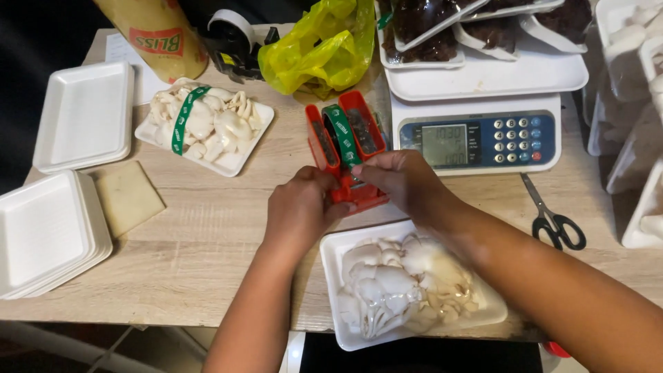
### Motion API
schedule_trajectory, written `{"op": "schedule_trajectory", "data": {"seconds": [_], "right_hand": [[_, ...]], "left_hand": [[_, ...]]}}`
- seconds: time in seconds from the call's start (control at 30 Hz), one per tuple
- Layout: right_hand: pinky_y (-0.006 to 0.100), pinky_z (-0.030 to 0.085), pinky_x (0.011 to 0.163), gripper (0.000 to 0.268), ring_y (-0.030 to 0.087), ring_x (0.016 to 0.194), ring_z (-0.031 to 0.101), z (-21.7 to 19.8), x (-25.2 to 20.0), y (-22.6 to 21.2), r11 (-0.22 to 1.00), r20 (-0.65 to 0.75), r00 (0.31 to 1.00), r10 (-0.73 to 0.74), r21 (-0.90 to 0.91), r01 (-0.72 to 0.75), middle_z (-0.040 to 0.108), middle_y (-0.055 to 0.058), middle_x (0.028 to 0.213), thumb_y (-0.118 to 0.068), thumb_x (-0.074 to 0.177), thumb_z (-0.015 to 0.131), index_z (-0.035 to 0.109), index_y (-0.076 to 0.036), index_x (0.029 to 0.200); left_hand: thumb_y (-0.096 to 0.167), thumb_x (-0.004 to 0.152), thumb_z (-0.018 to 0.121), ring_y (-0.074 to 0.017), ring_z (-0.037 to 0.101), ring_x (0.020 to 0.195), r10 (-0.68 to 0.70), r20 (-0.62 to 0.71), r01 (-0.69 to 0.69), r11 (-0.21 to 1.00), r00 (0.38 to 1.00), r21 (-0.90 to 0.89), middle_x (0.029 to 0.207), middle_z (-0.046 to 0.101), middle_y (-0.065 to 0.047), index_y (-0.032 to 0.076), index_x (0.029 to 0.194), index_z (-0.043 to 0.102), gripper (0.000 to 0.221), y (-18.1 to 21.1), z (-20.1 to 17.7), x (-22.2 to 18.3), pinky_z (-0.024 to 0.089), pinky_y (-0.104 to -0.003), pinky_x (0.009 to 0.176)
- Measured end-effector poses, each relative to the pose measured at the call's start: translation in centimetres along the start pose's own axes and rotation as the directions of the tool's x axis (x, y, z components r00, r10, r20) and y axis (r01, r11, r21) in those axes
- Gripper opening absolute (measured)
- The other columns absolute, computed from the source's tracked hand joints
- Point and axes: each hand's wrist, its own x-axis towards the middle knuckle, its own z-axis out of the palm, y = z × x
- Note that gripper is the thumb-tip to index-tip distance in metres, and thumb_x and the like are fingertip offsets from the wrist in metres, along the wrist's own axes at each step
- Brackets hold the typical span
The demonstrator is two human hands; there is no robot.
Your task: Wrapping and sealing food trays with plastic film and adhesive tape
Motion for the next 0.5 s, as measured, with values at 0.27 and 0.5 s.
{"op": "schedule_trajectory", "data": {"seconds": [0.27, 0.5], "right_hand": [[0.022, 0.037, 0.052, 0.012, 0.010, 0.051, 0.047, -1.0, -4.5, 0.5, 0.998, -0.099, 0.994, -0.047, 0.040, 0.052, 0.062, 0.009, 0.058, -0.012, 0.088, 0.073, 0.080, -0.003, 0.088], [0.032, 0.049, 0.079, 0.011, 0.025, 0.081, 0.069, -3.7, -12.2, 3.6, 0.982, -0.070, 0.997, 0.043, 0.188, -0.029, 0.078, 0.017, 0.085, 0.003, 0.088, 0.071, 0.079, 0.007, 0.095]], "left_hand": [[0.041, 0.071, 0.086, -0.0416, 0.074, 0.091, 0.063, -0.089, -0.070, 0.994, 0.994, -0.080, 0.105, 0.074, -0.005, 0.021, 0.102, 0.079, 0.037, -0.4, 1.4, 0.6, 0.060, -0.054, 0.080], [0.046, 0.074, 0.080, -0.0232, 0.070, 0.087, 0.017, -0.133, -0.039, 0.986, 0.991, -0.161, 0.103, 0.075, 0.004, 0.023, 0.093, 0.078, 0.030, 0.1, 1.4, 0.2, 0.049, -0.041, 0.065]]}}
